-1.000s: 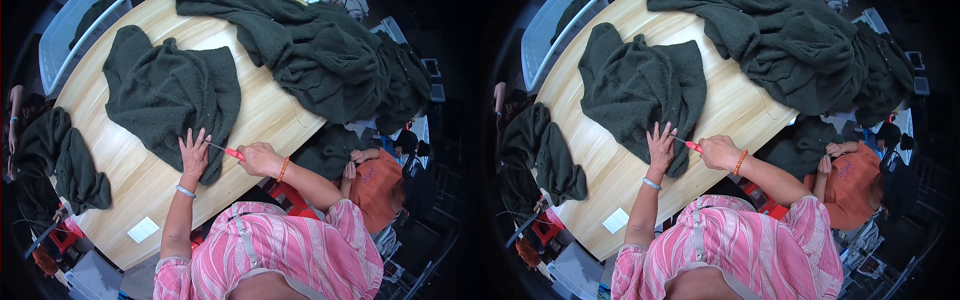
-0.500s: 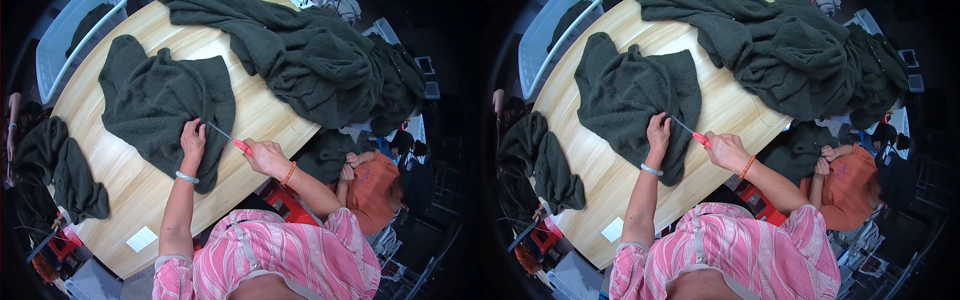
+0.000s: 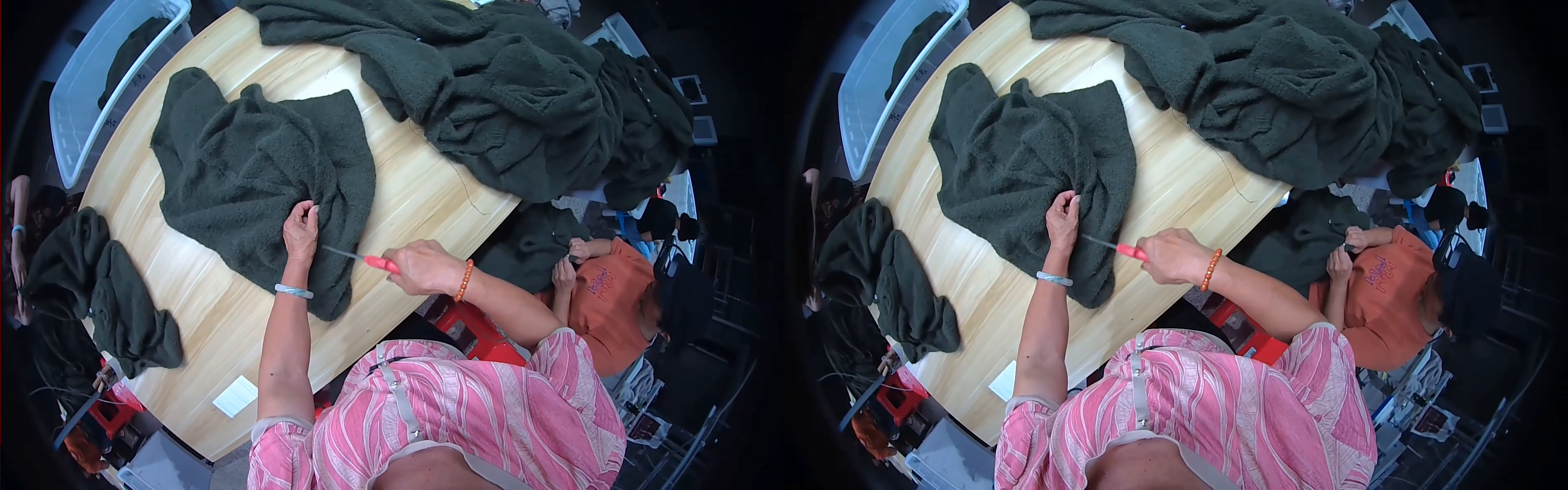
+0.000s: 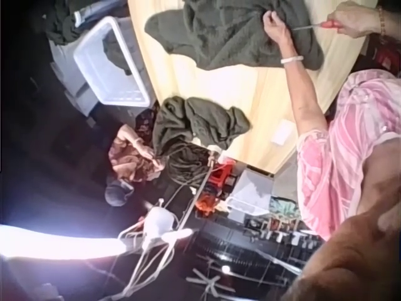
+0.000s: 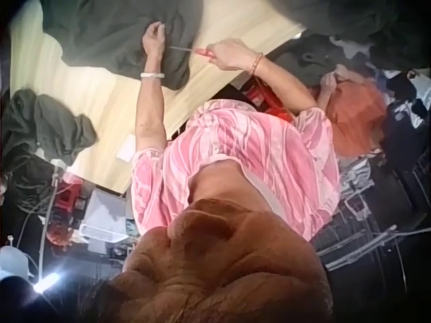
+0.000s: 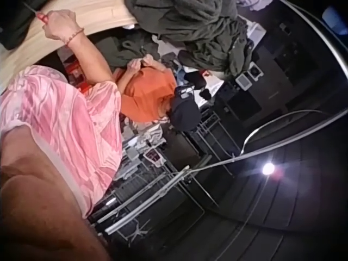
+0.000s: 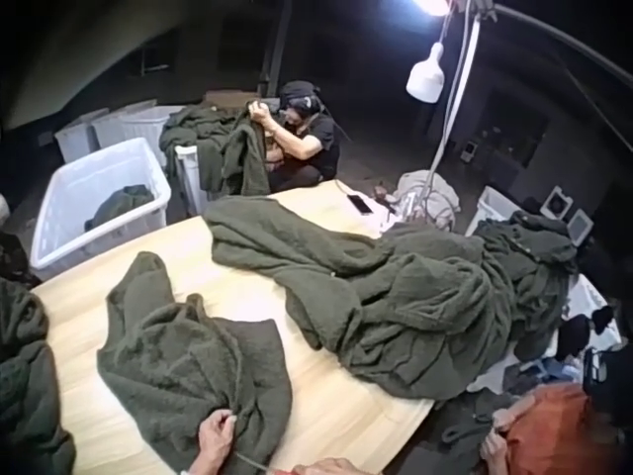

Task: Trim excess threads and loose ends from green garments using scissors and inspect the finished quality.

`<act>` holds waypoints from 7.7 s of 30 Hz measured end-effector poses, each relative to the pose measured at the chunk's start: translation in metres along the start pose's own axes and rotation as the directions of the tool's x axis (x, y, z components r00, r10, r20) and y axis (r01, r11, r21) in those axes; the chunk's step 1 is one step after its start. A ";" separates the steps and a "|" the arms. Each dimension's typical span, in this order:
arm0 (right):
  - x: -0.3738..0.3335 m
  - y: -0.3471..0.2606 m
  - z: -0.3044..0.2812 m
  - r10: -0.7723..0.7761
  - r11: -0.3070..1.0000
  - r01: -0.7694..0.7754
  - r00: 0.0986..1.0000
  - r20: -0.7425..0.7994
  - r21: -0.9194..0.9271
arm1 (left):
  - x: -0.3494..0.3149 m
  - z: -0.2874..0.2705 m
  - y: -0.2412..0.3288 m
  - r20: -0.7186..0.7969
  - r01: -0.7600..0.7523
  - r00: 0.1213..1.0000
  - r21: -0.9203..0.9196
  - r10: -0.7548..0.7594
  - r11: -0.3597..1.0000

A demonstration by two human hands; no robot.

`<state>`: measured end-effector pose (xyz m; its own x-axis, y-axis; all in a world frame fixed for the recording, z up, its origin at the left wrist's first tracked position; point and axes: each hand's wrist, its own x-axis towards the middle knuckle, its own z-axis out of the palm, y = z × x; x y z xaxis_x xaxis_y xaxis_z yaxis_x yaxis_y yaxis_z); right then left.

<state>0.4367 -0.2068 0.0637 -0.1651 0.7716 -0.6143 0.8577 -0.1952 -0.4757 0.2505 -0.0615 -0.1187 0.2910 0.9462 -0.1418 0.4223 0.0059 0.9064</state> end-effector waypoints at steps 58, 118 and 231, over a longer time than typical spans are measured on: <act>-0.004 0.007 0.028 0.141 0.987 -0.115 0.953 -0.270 0.108 | -0.087 -0.276 0.148 -0.515 -0.405 0.801 -0.842 -0.306 0.356; -0.008 -0.013 0.027 -0.051 0.998 0.054 0.992 0.119 -0.023 | -0.069 -0.043 -0.009 0.134 -0.254 0.959 0.794 0.249 0.552; 0.066 0.149 -0.023 0.186 0.946 -0.074 0.921 -0.343 0.316 | 0.162 0.045 0.148 0.304 -0.470 0.878 0.401 0.370 0.786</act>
<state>0.5652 -0.1714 -0.0331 0.1746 0.8816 -0.4386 0.6698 -0.4328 -0.6034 0.3992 0.0777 -0.0251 0.6729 0.7342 0.0897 0.5393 -0.5700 0.6199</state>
